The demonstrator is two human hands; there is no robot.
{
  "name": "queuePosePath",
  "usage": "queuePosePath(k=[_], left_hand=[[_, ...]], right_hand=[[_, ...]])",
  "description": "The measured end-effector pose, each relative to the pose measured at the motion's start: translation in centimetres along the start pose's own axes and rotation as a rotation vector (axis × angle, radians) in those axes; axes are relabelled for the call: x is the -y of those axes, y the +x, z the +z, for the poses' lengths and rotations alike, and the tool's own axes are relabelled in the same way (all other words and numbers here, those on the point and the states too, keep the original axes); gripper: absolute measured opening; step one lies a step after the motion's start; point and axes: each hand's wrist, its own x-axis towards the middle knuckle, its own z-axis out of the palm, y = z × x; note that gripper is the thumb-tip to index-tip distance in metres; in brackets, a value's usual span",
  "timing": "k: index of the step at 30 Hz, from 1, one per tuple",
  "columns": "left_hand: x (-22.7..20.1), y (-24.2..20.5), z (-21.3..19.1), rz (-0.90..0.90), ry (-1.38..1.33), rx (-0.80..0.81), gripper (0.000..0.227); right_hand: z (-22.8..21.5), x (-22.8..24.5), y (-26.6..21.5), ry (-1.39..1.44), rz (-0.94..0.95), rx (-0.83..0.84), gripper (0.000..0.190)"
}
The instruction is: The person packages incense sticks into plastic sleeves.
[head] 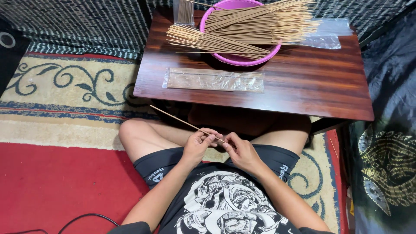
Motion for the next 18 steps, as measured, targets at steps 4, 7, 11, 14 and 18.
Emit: queuePosePath(k=[4, 7, 11, 14, 18], left_hand=[[-1.8, -0.2, -0.6, 0.034, -0.013, -0.050, 0.017], [-1.7, -1.1, -0.3, 0.044, 0.005, -0.064, 0.016], [0.1, -1.8, 0.3, 0.018, 0.016, 0.012, 0.014], [-1.2, -1.5, 0.2, 0.029, -0.007, -0.010, 0.015], [-2.9, -1.6, 0.2, 0.038, -0.016, -0.059, 0.016]], right_hand=[[-0.6, 0.2, -0.5, -0.003, -0.037, -0.037, 0.009], [-0.6, 0.6, -1.1, -0.021, -0.038, -0.058, 0.011], [-0.1, 1.2, -1.8, 0.015, -0.044, -0.045, 0.009], [0.0, 0.3, -2.0, -0.001, -0.043, -0.077, 0.010], [-0.6, 0.2, -1.9, -0.056, -0.028, -0.117, 0.013]])
